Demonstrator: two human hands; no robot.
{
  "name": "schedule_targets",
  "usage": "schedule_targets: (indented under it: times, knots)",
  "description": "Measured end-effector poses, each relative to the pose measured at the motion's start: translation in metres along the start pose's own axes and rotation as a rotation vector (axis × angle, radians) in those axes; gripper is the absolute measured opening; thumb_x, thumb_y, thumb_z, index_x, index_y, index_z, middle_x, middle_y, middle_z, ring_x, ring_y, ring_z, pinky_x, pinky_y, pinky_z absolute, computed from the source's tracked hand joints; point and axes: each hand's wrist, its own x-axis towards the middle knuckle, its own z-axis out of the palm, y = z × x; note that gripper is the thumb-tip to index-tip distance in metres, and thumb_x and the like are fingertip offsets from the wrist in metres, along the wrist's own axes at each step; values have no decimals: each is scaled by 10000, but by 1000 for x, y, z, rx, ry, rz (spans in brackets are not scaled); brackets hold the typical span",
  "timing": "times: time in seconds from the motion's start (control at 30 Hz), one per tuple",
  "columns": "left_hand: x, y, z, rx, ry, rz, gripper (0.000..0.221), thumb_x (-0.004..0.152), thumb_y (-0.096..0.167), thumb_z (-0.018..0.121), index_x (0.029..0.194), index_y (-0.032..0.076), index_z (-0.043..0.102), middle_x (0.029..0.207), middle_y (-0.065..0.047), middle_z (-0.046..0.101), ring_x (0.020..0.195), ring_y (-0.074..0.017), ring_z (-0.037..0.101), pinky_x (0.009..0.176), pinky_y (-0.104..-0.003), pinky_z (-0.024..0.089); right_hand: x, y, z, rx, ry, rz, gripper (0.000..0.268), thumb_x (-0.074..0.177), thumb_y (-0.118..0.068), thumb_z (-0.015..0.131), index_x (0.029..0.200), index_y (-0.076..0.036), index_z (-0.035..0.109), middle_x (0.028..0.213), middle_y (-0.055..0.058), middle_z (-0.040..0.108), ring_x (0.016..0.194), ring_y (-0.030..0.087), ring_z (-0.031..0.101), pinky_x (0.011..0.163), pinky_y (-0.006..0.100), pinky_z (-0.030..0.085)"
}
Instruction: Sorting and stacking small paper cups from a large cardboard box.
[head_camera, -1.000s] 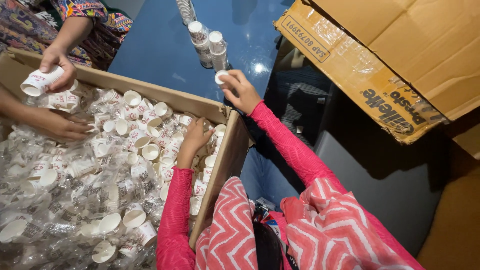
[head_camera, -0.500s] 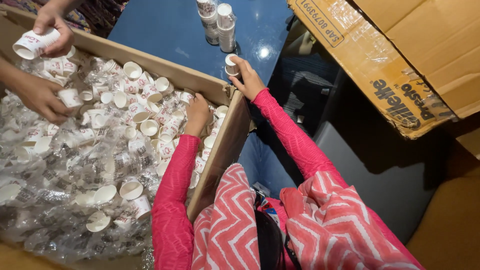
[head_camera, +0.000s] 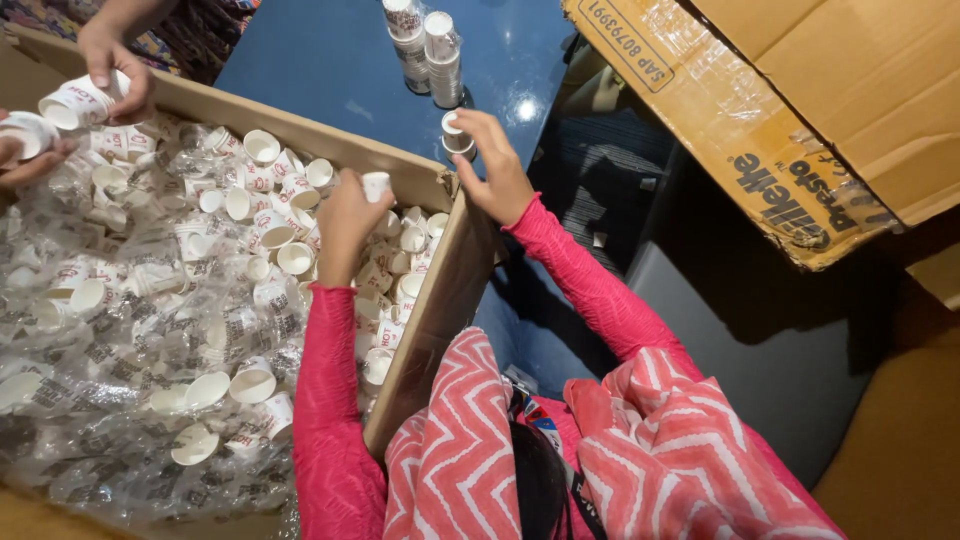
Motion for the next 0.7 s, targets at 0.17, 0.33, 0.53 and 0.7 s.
schedule_targets:
  times: [0.17, 0.33, 0.53, 0.7]
  knots:
    - [-50, 48, -104, -251, 120, 98, 453, 943, 336, 693, 1246, 30, 555, 1004, -163, 736, 867, -311, 730, 752, -418, 545, 7, -51, 6, 528, -216, 106, 626, 1035, -85, 663, 1579, -126, 354, 1504, 163, 562, 1338, 275, 658, 1117, 360, 561]
    - [-69, 78, -95, -459, 293, 509, 667, 907, 23, 725, 1495, 34, 410, 1388, -181, 609, 1216, -320, 628, 992, -404, 536, 22, -82, 21, 718, -222, 154, 711, 1048, -85, 664, 1632, -159, 264, 1542, 125, 532, 1265, 208, 629, 1069, 342, 576]
    - [-52, 67, -86, -527, 436, 462, 755, 989, 63, 704, 1603, 52, 265, 1462, -180, 588, 1271, -337, 619, 1016, -425, 523, 55, -27, 7, 335, 92, 24, 606, 972, -109, 776, 1507, -174, 499, 1491, 120, 578, 1294, 257, 659, 1018, 341, 611]
    - [-27, 12, -16, -356, 273, 297, 528, 973, 178, 710, 1436, 49, 492, 1309, -192, 678, 1162, -365, 660, 943, -458, 530, 32, 39, 31, 24, 107, -20, 592, 931, -94, 796, 1466, -177, 555, 1315, 129, 645, 1195, 315, 691, 1013, 392, 560]
